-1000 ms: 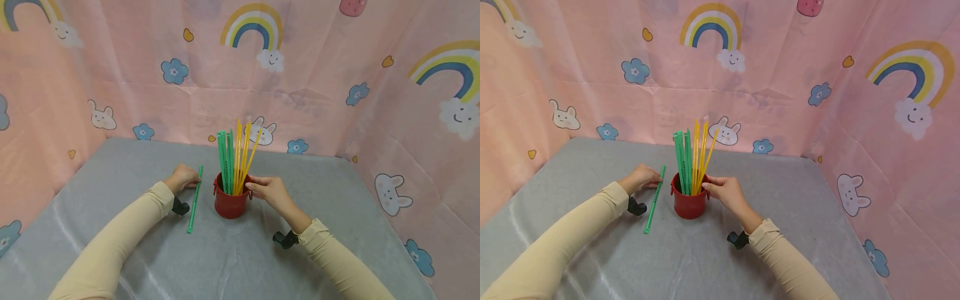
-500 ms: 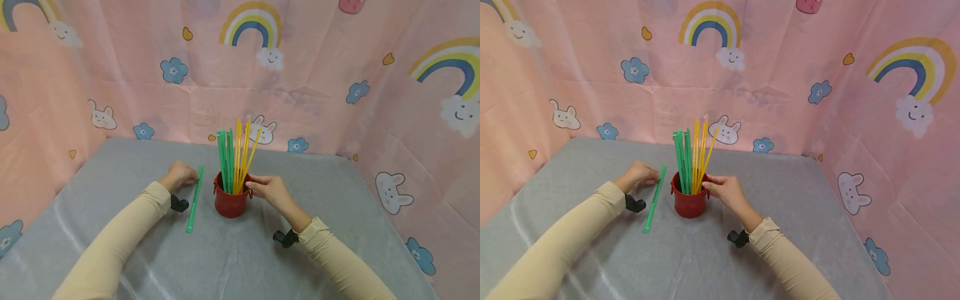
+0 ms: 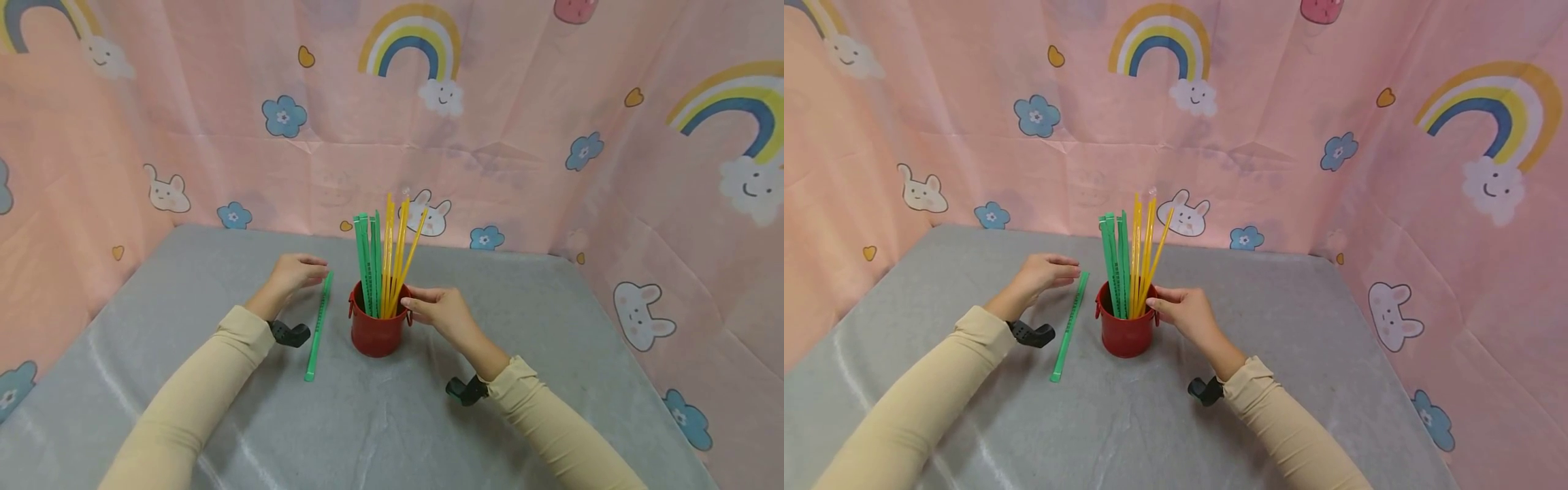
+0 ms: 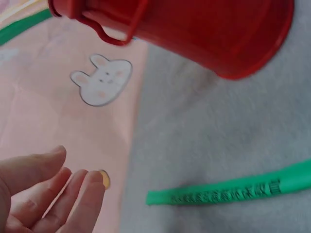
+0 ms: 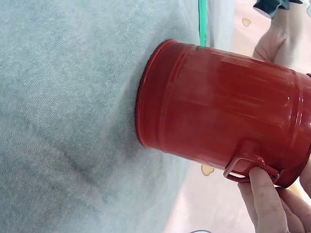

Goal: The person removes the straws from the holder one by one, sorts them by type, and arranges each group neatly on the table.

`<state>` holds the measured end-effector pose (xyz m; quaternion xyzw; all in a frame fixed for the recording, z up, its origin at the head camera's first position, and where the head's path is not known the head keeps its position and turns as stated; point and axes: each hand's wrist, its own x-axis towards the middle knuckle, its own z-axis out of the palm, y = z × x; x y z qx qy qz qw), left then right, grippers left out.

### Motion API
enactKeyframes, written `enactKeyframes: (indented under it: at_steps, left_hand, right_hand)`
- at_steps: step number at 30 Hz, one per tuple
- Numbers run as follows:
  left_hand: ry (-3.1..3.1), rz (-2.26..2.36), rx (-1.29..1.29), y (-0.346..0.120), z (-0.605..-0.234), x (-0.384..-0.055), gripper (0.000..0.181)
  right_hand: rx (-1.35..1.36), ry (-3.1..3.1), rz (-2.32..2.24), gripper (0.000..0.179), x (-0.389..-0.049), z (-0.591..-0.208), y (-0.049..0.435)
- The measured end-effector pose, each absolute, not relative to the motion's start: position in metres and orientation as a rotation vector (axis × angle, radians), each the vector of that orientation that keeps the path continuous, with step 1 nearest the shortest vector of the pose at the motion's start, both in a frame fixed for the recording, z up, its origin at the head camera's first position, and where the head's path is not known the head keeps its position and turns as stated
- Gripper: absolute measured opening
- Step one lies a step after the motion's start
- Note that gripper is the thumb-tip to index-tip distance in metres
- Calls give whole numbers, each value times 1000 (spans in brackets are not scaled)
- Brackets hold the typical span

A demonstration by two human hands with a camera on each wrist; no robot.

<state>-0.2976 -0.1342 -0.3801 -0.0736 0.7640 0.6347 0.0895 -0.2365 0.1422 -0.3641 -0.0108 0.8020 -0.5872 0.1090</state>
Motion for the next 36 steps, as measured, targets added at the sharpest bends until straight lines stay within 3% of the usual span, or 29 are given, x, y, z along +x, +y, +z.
enactKeyframes:
  at_steps: [16,36]
  left_hand:
    - [2211,2064,195,-118,-360,-279,42]
    - [2131,2191,185,-90,-352,-275,48]
  right_hand:
    - [-40,2358,-1734,40,-235,-363,142]
    - [-57,2350,-1749,41,-235,-363,143]
